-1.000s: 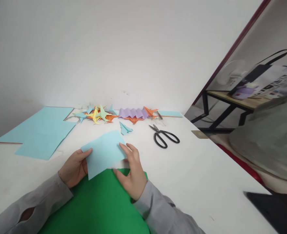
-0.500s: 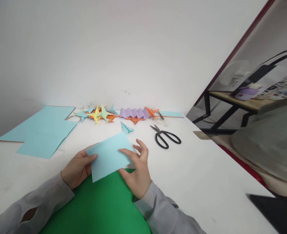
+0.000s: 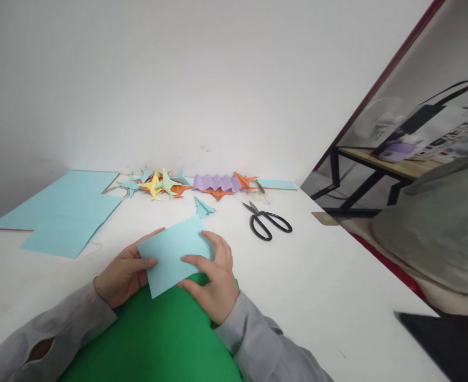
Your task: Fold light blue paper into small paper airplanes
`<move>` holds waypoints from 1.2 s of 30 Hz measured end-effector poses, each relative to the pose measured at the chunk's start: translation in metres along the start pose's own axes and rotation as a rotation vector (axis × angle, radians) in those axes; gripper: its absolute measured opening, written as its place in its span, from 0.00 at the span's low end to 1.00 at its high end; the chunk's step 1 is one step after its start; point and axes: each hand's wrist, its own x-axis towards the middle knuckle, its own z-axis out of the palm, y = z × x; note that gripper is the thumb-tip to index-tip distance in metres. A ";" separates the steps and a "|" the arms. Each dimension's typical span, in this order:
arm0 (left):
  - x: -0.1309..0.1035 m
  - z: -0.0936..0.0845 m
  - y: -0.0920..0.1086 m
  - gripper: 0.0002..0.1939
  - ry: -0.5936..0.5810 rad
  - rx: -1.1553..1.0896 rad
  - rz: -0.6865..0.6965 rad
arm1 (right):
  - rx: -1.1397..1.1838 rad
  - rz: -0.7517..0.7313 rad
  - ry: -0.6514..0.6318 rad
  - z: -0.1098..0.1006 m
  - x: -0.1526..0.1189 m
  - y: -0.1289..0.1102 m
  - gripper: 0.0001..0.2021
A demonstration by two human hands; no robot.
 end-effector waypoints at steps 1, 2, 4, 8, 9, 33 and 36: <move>0.000 0.000 0.000 0.35 0.005 0.000 -0.010 | 0.025 0.038 0.008 0.000 0.000 0.000 0.16; -0.001 0.000 0.001 0.35 0.010 -0.003 -0.019 | 0.049 0.072 0.020 0.001 -0.001 0.000 0.18; -0.001 0.000 0.001 0.35 0.014 -0.009 -0.039 | 0.092 0.125 0.044 0.001 -0.001 0.001 0.22; 0.000 0.001 0.001 0.35 -0.003 -0.010 -0.066 | 0.196 0.191 0.034 0.002 0.000 0.003 0.19; 0.000 0.001 0.001 0.35 -0.002 -0.006 -0.070 | 0.215 0.196 0.023 0.001 0.001 0.003 0.18; -0.002 0.001 -0.001 0.29 -0.011 0.076 -0.003 | 0.014 -0.100 -0.168 0.005 -0.006 0.003 0.14; -0.002 0.002 0.001 0.26 -0.005 0.112 -0.011 | 0.057 -0.065 -0.135 0.005 -0.006 0.003 0.13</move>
